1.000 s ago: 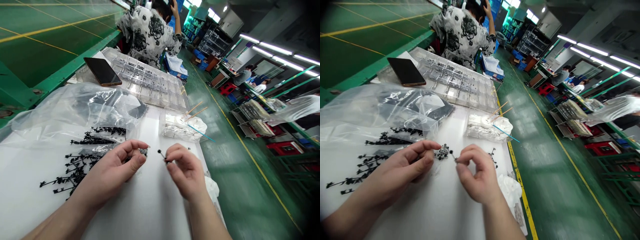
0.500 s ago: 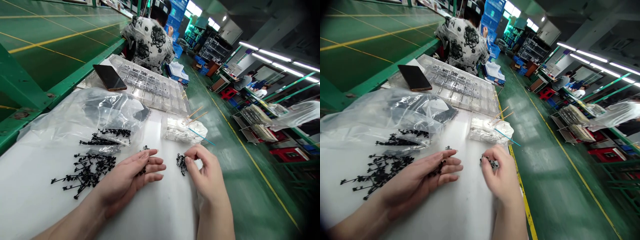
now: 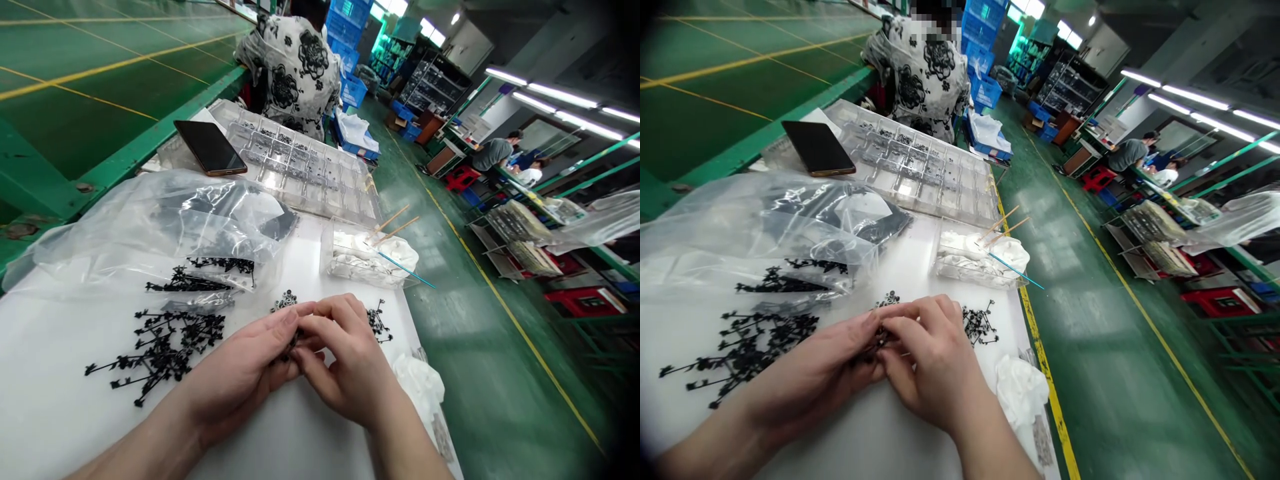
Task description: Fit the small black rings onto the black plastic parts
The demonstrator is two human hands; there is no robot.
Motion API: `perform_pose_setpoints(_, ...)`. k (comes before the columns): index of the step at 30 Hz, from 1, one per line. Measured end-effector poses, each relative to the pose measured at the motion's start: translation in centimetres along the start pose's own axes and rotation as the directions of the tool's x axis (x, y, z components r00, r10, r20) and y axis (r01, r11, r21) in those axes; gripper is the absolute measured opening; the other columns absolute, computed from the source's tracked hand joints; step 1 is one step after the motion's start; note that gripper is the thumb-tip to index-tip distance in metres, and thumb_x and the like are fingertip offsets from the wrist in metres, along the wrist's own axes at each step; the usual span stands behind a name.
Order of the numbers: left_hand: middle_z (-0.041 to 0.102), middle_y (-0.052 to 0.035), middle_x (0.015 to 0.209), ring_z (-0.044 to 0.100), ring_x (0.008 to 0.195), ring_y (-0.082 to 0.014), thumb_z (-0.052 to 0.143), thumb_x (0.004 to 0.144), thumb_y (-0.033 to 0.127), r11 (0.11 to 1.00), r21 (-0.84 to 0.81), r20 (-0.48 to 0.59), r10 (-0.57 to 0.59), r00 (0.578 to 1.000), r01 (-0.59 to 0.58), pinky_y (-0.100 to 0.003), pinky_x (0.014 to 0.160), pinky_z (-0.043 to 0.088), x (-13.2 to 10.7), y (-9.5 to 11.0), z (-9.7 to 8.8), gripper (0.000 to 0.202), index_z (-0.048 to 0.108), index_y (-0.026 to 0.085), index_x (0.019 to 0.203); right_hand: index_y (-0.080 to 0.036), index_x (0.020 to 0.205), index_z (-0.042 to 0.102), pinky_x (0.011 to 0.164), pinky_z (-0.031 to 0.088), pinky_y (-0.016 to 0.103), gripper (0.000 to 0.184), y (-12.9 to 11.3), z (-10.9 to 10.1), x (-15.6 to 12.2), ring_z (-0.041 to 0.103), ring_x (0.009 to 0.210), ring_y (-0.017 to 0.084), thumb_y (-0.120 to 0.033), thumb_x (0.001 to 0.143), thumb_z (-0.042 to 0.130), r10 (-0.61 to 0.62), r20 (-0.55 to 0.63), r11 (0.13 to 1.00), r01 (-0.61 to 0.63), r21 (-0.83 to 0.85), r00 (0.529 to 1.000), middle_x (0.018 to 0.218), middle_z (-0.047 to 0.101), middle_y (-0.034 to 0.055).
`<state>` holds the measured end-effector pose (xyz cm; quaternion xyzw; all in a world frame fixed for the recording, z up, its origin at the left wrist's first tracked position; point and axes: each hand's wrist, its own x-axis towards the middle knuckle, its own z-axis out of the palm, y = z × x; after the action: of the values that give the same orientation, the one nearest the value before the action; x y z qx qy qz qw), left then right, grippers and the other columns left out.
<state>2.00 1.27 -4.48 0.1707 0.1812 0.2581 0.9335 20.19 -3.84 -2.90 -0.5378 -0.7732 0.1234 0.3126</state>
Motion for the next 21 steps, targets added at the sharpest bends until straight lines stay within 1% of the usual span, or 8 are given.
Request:
perform_pose_setpoints(5,0.082,-0.0113,0.108,0.075,0.100,-0.0163,0.073,0.107,0.038,1.000,-0.018,0.044,-0.023,0.999,0.024,-0.023,0.098,0.062,0.1,-0.1,0.0,0.029,0.086,0.018,0.123,-0.023,0.110,0.072,0.089,0.052,0.042,0.020,0.5,0.3,-0.1,0.063,0.097,0.023,-0.012,0.093,0.072,0.017,-0.040,0.990,-0.011,0.139,0.999,0.102,0.068,0.0055)
perform_pose_setpoints(9,0.080,-0.0137,0.114,0.075,0.106,-0.0209,0.072,0.107,0.042,0.999,0.018,0.069,-0.044,0.997,0.043,-0.035,0.105,0.062,-0.1,-0.1,0.1,0.033,0.084,0.017,0.125,-0.023,0.098,0.073,0.083,0.054,0.034,0.015,0.9,0.4,-0.2,0.067,0.094,0.019,-0.010,0.091,0.074,0.079,-0.089,0.943,-0.046,0.328,0.993,0.099,0.069,0.0039)
perform_pose_setpoints(11,0.078,-0.0136,0.116,0.074,0.105,-0.0224,0.076,0.104,0.044,0.998,0.034,0.047,-0.050,0.998,0.049,-0.037,0.097,0.065,-0.1,0.0,0.1,0.036,0.082,0.018,0.127,-0.024,0.095,0.073,0.079,0.054,0.030,0.014,1.0,0.3,-0.2,0.067,0.090,0.017,-0.012,0.091,0.077,0.144,-0.122,0.902,-0.079,0.424,0.982,0.097,0.069,0.0024)
perform_pose_setpoints(13,0.078,-0.0108,0.108,0.072,0.090,-0.0195,0.079,0.100,0.049,0.995,0.100,-0.016,-0.030,0.999,0.032,-0.032,0.080,0.066,0.0,0.1,-0.1,0.038,0.081,0.020,0.124,-0.025,0.094,0.074,0.078,0.053,0.029,0.012,1.1,0.1,-0.2,0.068,0.088,0.015,-0.015,0.092,0.080,0.216,-0.144,0.845,-0.111,0.523,0.966,0.096,0.070,0.0010)
perform_pose_setpoints(15,0.073,-0.0046,0.093,0.063,0.072,-0.0124,0.080,0.099,0.051,0.971,0.238,-0.089,0.028,0.996,-0.006,-0.022,0.064,0.056,0.0,0.3,-0.4,0.036,0.081,0.020,0.116,-0.026,0.094,0.074,0.078,0.052,0.029,0.010,1.1,-0.2,-0.3,0.068,0.088,0.015,-0.020,0.093,0.082,0.270,-0.122,0.781,-0.143,0.608,0.955,0.095,0.071,0.0006)
perform_pose_setpoints(17,0.064,0.0018,0.081,0.051,0.064,-0.0078,0.080,0.099,0.053,0.914,0.405,-0.131,0.074,0.989,-0.014,-0.016,0.057,0.043,-0.2,0.4,-0.8,0.034,0.078,0.021,0.111,-0.026,0.094,0.076,0.080,0.052,0.030,0.009,1.1,-0.3,-0.5,0.067,0.089,0.016,-0.022,0.093,0.084,0.291,-0.086,0.734,-0.165,0.658,0.953,0.095,0.071,0.0009)
perform_pose_setpoints(19,0.055,0.0054,0.076,0.043,0.063,-0.0073,0.079,0.099,0.055,0.856,0.516,-0.127,0.060,0.990,0.014,-0.016,0.055,0.034,-0.4,0.6,-1.0,0.035,0.075,0.023,0.115,-0.027,0.094,0.077,0.082,0.051,0.031,0.009,1.0,-0.4,-0.6,0.066,0.090,0.016,-0.022,0.092,0.085,0.291,-0.069,0.719,-0.171,0.674,0.954,0.096,0.069,0.0010)
perform_pose_setpoints(21,0.047,0.0076,0.071,0.036,0.061,-0.0082,0.076,0.100,0.058,0.820,0.571,-0.093,0.019,0.995,0.037,-0.018,0.052,0.027,-0.6,0.8,-0.9,0.039,0.072,0.024,0.118,-0.028,0.094,0.079,0.082,0.050,0.031,0.011,0.9,-0.3,-0.7,0.064,0.091,0.015,-0.023,0.090,0.087,0.281,-0.066,0.730,-0.169,0.662,0.957,0.098,0.065,0.0007)
